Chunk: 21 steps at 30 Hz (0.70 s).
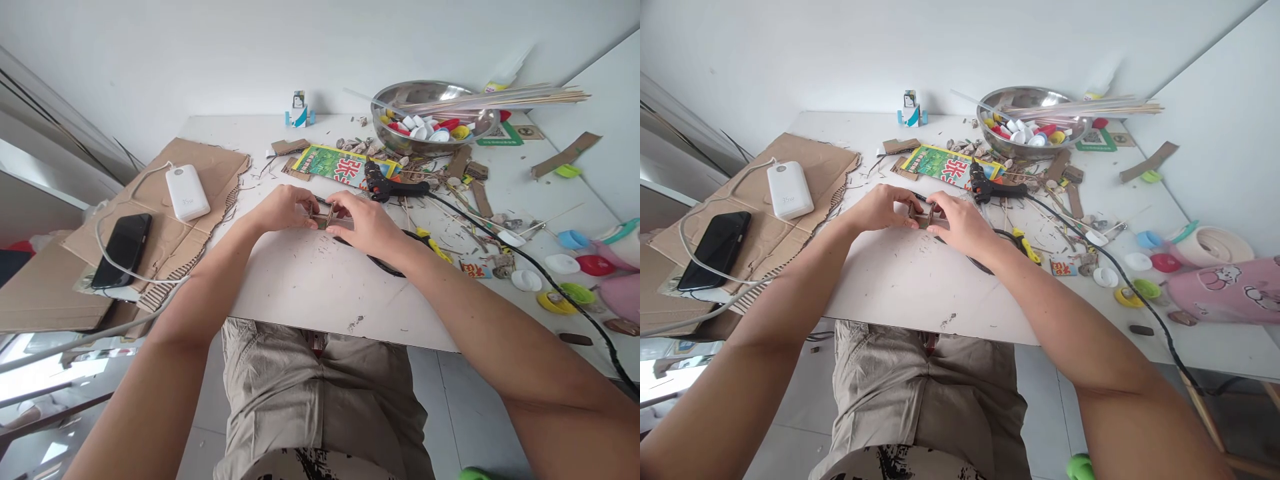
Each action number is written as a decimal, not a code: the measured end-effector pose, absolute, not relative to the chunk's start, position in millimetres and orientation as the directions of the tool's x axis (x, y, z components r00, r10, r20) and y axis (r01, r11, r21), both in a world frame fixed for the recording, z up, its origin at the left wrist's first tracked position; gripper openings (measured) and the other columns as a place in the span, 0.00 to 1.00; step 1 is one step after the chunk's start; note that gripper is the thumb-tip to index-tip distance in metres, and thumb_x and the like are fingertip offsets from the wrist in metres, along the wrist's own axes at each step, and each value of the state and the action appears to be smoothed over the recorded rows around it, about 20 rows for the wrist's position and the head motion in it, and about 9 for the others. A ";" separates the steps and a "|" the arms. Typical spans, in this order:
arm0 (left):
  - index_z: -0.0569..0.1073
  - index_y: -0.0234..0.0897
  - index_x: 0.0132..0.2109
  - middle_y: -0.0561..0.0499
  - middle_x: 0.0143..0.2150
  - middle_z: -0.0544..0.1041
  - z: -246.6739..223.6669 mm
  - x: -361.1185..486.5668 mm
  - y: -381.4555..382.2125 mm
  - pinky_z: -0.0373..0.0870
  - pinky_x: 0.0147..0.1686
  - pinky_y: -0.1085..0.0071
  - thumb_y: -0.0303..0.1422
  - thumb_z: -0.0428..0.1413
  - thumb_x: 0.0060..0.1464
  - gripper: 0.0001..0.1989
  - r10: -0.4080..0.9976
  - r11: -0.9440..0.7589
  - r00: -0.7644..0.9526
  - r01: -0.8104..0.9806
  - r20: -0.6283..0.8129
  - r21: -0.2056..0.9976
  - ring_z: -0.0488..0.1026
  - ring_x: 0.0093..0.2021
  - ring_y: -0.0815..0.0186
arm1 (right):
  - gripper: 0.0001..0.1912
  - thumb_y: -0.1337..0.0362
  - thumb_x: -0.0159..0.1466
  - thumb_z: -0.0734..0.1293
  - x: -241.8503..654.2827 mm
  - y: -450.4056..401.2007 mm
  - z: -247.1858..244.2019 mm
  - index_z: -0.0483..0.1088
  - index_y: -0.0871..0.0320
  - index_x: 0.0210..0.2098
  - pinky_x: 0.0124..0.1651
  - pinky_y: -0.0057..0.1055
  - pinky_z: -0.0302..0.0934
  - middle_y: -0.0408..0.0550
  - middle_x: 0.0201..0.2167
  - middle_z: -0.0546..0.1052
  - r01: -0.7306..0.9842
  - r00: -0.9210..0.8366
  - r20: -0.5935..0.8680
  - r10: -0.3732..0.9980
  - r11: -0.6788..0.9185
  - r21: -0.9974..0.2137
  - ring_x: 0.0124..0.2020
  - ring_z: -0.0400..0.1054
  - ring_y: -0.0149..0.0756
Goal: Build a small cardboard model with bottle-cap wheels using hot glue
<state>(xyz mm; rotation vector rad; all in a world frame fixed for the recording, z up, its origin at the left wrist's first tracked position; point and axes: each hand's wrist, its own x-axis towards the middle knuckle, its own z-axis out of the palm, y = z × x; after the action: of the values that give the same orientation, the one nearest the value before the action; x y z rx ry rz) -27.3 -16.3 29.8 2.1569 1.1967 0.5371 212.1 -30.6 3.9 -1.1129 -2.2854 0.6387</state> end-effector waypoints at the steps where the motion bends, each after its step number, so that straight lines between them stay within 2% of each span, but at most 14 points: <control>1: 0.87 0.40 0.41 0.53 0.38 0.87 29.0 -27.2 -16.1 0.78 0.49 0.65 0.41 0.71 0.48 0.14 0.858 -0.411 0.510 0.611 0.061 0.676 0.82 0.41 0.61 | 0.22 0.66 0.64 0.73 213.6 -31.2 4.8 0.73 0.51 0.57 0.52 0.44 0.72 0.51 0.48 0.85 0.579 -0.525 0.234 0.818 0.545 -0.606 0.47 0.81 0.49; 3: 0.87 0.41 0.41 0.53 0.38 0.87 27.6 -26.6 -15.8 0.78 0.50 0.65 0.41 0.71 0.48 0.14 0.859 -0.413 0.508 0.611 0.066 0.675 0.82 0.41 0.62 | 0.22 0.68 0.66 0.71 216.1 -31.6 6.4 0.72 0.50 0.59 0.52 0.44 0.72 0.50 0.46 0.86 0.604 -0.511 0.217 0.832 0.527 -0.598 0.46 0.82 0.49; 7: 0.87 0.39 0.42 0.51 0.40 0.88 28.6 -28.4 -14.3 0.79 0.50 0.64 0.41 0.73 0.46 0.17 0.865 -0.385 0.501 0.619 0.033 0.685 0.83 0.43 0.59 | 0.11 0.68 0.68 0.68 218.6 -30.2 7.2 0.74 0.50 0.48 0.49 0.43 0.72 0.49 0.38 0.86 0.640 -0.502 0.207 0.840 0.521 -0.564 0.46 0.83 0.51; 11: 0.86 0.37 0.47 0.46 0.44 0.88 32.1 -39.2 -10.3 0.80 0.50 0.62 0.41 0.73 0.46 0.22 0.863 -0.327 0.504 0.602 -0.029 0.729 0.84 0.47 0.57 | 0.09 0.67 0.67 0.69 219.4 -28.8 5.4 0.74 0.50 0.47 0.49 0.41 0.72 0.48 0.38 0.87 0.640 -0.495 0.233 0.837 0.533 -0.554 0.45 0.83 0.49; 16: 0.86 0.39 0.39 0.50 0.34 0.86 30.2 -44.7 -7.6 0.78 0.40 0.67 0.42 0.64 0.53 0.13 0.899 -0.284 0.436 0.639 -0.032 0.715 0.80 0.35 0.63 | 0.07 0.67 0.66 0.69 220.6 -28.7 4.6 0.77 0.51 0.44 0.46 0.42 0.71 0.50 0.37 0.86 0.658 -0.474 0.236 0.848 0.519 -0.546 0.42 0.82 0.50; 21: 0.86 0.39 0.35 0.53 0.27 0.82 24.7 -32.8 -10.5 0.70 0.28 0.71 0.41 0.62 0.49 0.12 0.924 -0.228 0.380 0.638 -0.043 0.736 0.72 0.25 0.67 | 0.07 0.64 0.67 0.69 223.1 -27.6 4.8 0.82 0.50 0.38 0.43 0.42 0.70 0.49 0.33 0.86 0.680 -0.479 0.264 0.837 0.545 -0.491 0.38 0.80 0.50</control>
<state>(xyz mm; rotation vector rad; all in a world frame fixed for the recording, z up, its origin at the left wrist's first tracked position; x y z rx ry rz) -32.8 -10.5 24.7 1.9622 1.3418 0.5384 223.1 -27.6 4.8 -1.2273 -2.3092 0.4421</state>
